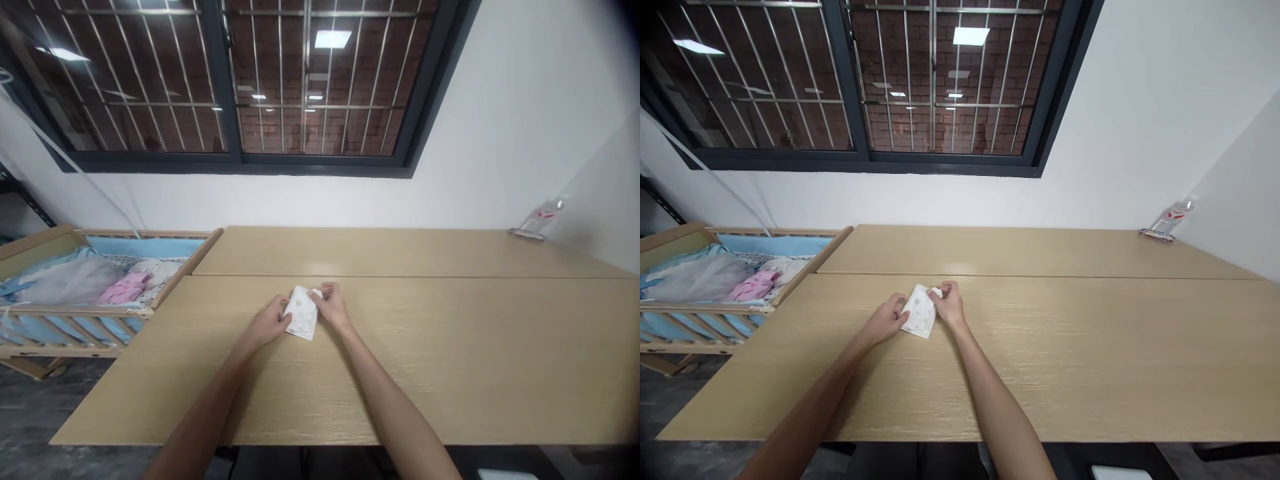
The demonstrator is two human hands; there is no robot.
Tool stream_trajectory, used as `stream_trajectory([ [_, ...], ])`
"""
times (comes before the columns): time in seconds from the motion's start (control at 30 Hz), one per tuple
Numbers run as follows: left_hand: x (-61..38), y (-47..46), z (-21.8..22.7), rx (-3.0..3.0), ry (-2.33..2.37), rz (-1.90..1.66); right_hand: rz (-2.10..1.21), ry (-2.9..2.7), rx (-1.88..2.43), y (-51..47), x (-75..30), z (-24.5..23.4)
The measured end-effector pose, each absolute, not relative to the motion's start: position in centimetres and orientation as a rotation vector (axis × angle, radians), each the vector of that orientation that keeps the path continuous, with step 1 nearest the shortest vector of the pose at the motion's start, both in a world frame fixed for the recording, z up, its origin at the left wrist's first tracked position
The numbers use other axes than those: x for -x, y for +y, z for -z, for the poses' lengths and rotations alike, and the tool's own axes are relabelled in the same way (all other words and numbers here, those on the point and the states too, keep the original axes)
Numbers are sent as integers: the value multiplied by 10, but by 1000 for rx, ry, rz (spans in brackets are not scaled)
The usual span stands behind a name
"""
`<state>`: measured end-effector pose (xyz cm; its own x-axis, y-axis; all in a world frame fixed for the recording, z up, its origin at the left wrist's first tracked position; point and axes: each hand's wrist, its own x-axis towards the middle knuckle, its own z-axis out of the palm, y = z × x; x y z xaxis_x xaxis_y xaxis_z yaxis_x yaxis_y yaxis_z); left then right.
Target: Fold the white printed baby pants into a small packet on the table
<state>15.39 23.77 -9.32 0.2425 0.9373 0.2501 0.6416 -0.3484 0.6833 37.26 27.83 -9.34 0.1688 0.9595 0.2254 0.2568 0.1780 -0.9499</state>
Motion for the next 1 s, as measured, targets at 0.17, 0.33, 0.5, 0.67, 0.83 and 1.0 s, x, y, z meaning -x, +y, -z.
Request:
stream_trajectory([
  [0.17, -157, 232, 90, -2118, 1459, -771, -765, -1425, 1276, 281, -368, 105],
  [0.33, -161, 228, 87, -2139, 1484, -722, -757, -1484, 1242, 280, -364, 107],
  [0.5, -161, 227, 81, -2161, 1500, -720, -681, -1519, 1287, 276, -364, 105],
  [0.67, -157, 217, 67, -2220, 1487, -748, -536, -1596, 1321, 272, -366, 99],
  [0.83, -178, 170, 76, -2499, 1529, -750, -517, -1666, 1249, 263, -368, 89],
  [1.0, -221, 138, 108, -2414, 1771, -840, -506, -1773, 1204, 254, -363, 84],
])
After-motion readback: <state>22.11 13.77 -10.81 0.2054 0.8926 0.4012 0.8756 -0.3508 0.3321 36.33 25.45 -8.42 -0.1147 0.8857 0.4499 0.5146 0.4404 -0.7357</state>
